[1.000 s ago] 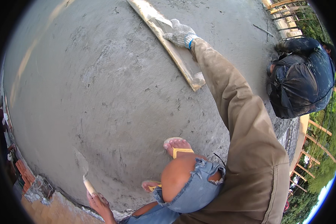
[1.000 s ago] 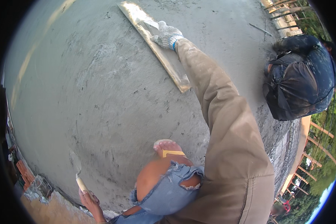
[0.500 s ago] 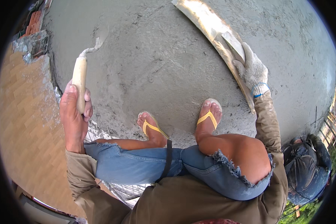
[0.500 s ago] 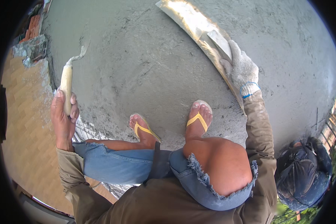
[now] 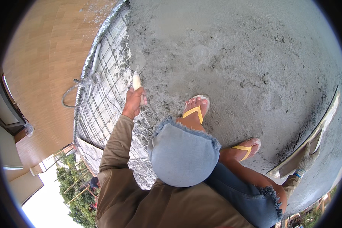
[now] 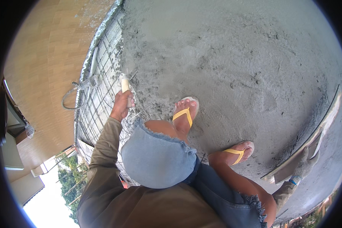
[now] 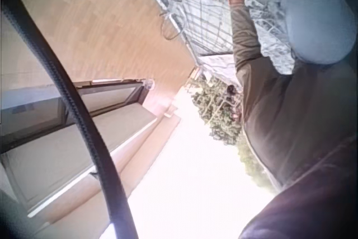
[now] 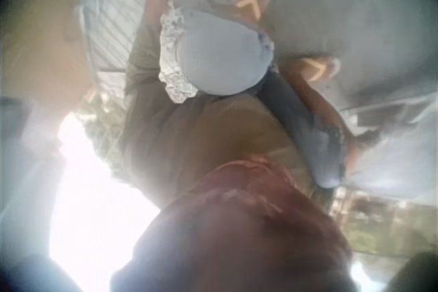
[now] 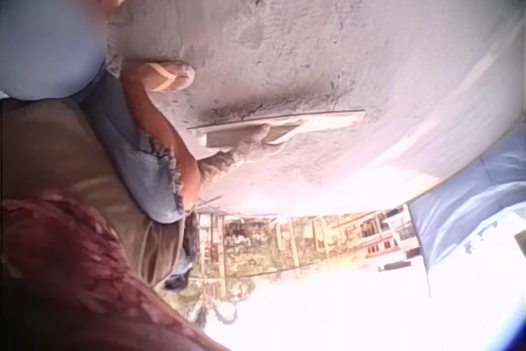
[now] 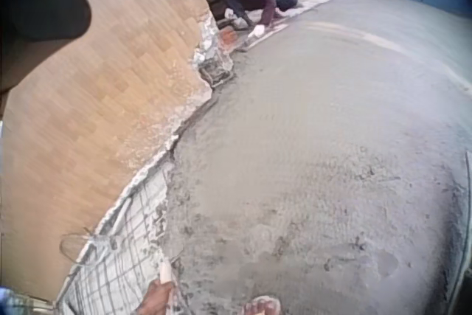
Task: The person smooths a wet concrete surface using a trowel and a wooden float. The person repeatedly scrapes and levels the concrete, filling small gaps and creating a flat finish.
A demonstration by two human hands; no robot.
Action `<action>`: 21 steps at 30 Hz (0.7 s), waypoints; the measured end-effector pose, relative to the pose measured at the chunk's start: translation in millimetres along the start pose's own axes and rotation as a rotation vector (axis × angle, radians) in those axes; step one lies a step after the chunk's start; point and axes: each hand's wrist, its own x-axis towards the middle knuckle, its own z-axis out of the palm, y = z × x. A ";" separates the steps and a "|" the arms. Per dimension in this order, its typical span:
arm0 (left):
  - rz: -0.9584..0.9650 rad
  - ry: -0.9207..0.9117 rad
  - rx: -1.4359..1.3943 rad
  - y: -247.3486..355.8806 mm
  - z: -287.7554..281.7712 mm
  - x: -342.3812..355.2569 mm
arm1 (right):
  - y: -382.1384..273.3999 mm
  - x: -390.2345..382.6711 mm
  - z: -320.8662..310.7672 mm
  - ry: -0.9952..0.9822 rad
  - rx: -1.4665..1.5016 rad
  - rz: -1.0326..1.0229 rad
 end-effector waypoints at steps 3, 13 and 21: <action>-0.089 0.238 -0.108 -77.7 -14.6 42.1 | -22.3 -3.9 -7.6 0.006 -0.045 -0.033; -0.226 0.207 0.024 -139.5 0.6 95.4 | -55.9 -31.7 -6.6 -0.093 -0.040 -0.058; -0.216 0.037 0.099 -170.6 -3.4 36.8 | -83.1 -45.2 7.5 -0.111 -0.037 -0.024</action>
